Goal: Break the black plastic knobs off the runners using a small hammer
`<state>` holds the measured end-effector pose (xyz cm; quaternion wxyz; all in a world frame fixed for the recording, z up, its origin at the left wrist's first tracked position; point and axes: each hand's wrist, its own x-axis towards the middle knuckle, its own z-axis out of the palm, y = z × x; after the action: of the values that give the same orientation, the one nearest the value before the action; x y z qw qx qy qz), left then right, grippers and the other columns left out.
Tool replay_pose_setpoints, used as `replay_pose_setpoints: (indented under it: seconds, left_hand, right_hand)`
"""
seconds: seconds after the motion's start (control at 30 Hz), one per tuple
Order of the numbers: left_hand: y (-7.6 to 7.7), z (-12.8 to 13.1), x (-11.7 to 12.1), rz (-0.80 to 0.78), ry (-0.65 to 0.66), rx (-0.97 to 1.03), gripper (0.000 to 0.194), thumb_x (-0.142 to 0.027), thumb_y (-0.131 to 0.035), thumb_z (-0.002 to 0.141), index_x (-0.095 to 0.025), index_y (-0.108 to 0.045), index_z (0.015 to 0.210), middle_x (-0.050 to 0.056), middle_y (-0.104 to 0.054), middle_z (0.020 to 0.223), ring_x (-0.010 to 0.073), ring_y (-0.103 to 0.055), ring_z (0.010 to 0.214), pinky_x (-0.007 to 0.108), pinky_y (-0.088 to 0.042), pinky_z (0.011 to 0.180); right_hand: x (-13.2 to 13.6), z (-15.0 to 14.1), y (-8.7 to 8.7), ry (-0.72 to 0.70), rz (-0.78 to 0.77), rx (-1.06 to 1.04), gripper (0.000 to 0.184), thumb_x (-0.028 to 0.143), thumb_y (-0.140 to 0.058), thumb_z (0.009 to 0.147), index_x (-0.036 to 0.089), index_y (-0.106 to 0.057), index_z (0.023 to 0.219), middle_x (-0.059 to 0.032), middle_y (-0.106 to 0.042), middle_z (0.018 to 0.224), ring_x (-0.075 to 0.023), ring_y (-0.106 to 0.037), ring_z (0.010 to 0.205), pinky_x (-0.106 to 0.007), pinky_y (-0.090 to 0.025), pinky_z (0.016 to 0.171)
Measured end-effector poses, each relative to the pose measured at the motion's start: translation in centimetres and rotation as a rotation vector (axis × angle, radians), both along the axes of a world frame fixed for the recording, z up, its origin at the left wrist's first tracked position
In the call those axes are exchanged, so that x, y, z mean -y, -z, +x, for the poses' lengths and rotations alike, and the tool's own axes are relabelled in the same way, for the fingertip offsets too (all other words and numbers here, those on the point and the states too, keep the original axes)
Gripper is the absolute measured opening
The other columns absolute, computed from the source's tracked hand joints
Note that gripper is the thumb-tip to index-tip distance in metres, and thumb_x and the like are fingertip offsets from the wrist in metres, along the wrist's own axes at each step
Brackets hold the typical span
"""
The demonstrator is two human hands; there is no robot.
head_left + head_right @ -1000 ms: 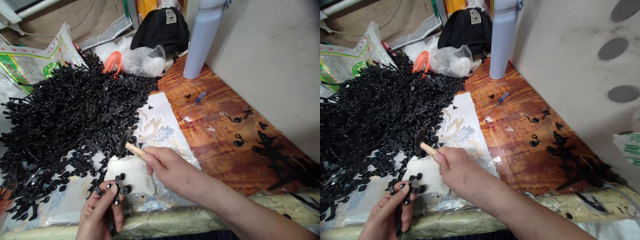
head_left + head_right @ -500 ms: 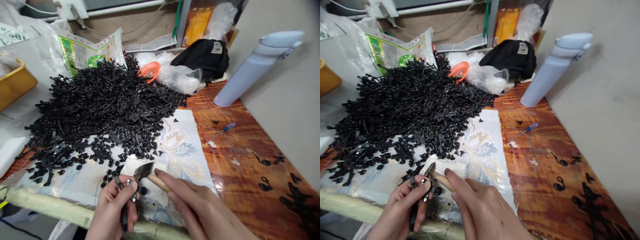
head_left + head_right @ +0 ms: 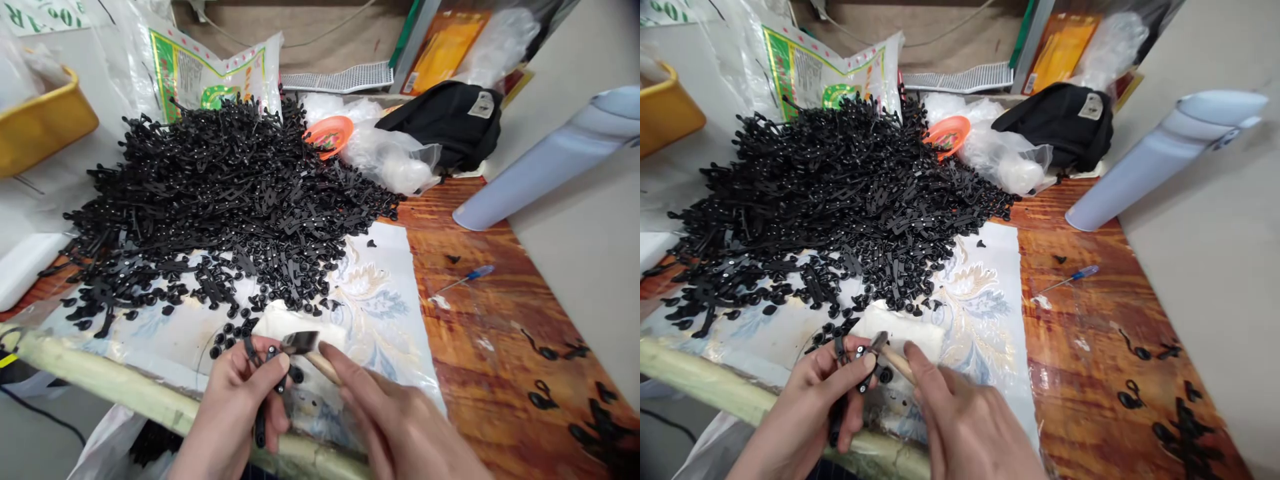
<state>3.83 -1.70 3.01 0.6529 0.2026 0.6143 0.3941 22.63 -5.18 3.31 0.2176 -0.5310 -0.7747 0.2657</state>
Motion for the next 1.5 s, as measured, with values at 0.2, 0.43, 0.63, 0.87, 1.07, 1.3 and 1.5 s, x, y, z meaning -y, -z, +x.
replay_pose_setpoints:
  seconds: [0.2,0.43,0.63,0.87,1.07,1.3,1.5]
  left_hand:
    - [-0.2,-0.3,-0.2,-0.002,0.02,-0.039,0.026,-0.033,-0.081,0.063,-0.017,-0.062,0.07,-0.004,-0.061,0.047,0.0042,-0.04,0.023,0.012,-0.029,0.024]
    - [0.1,-1.1,-0.3,-0.05,0.077,-0.045,0.03,-0.037,-0.081,0.063,-0.015,-0.066,0.076,0.0,-0.063,0.046,0.005,-0.041,0.024,0.013,-0.03,0.026]
    - [0.1,-1.0,-0.2,-0.037,0.083,-0.094,0.034,-0.039,-0.084,0.06,-0.016,-0.065,0.077,0.0,-0.064,0.045,0.0047,-0.041,0.026,0.012,-0.031,0.026]
    - [0.2,-1.2,-0.4,-0.029,0.129,-0.113,0.033,-0.041,-0.083,0.061,-0.016,-0.066,0.074,0.0,-0.062,0.044,0.0051,-0.04,0.026,0.012,-0.031,0.025]
    - [0.3,-1.6,-0.4,-0.043,0.136,-0.086,0.032,-0.041,-0.083,0.062,-0.016,-0.066,0.075,-0.001,-0.062,0.046,0.0014,-0.039,0.025,0.009,-0.028,0.028]
    - [0.3,-1.6,-0.5,-0.046,0.137,-0.069,0.033,-0.04,-0.085,0.061,-0.016,-0.065,0.074,-0.003,-0.064,0.048,0.0001,-0.04,0.025,0.008,-0.029,0.029]
    - [0.0,-1.3,-0.5,-0.02,0.176,-0.129,0.031,-0.038,-0.081,0.065,-0.016,-0.063,0.075,-0.004,-0.063,0.049,-0.0006,-0.036,0.023,0.007,-0.023,0.025]
  right_hand:
    - [-0.1,0.2,-1.3,0.064,0.046,-0.098,0.051,0.021,-0.04,0.097,0.034,-0.037,0.147,-0.0053,-0.071,0.118,-0.0221,-0.072,0.093,-0.029,-0.06,0.076]
    - [-2.2,-0.7,-1.7,0.207,-0.26,-0.233,0.031,0.027,-0.043,0.095,0.024,-0.057,0.123,-0.001,-0.064,0.072,-0.0157,-0.06,0.059,-0.025,-0.05,0.053]
    - [-6.6,-3.8,0.8,0.184,-0.602,-0.38,0.025,0.007,-0.056,0.066,0.019,-0.061,0.088,0.009,-0.042,0.055,-0.0083,-0.039,0.046,-0.019,-0.031,0.043]
    - [-6.9,-5.1,2.1,0.116,-0.439,-0.377,0.009,0.011,-0.055,0.064,0.02,-0.057,0.065,0.0071,-0.048,0.053,-0.0088,-0.044,0.051,-0.02,-0.028,0.046]
    - [-6.8,-5.2,2.1,0.173,-0.401,-0.337,0.013,0.012,-0.056,0.064,0.019,-0.065,0.071,0.0049,-0.054,0.055,-0.0086,-0.046,0.049,-0.021,-0.031,0.048]
    - [-6.7,-5.4,2.4,0.207,-0.386,-0.301,0.017,0.01,-0.057,0.063,0.02,-0.067,0.071,0.0042,-0.057,0.055,-0.0086,-0.048,0.048,-0.021,-0.031,0.048]
    - [-6.8,-5.4,2.4,0.191,-0.381,-0.299,0.017,0.009,-0.058,0.064,0.02,-0.067,0.073,0.0052,-0.054,0.055,-0.0087,-0.047,0.049,-0.022,-0.031,0.049]
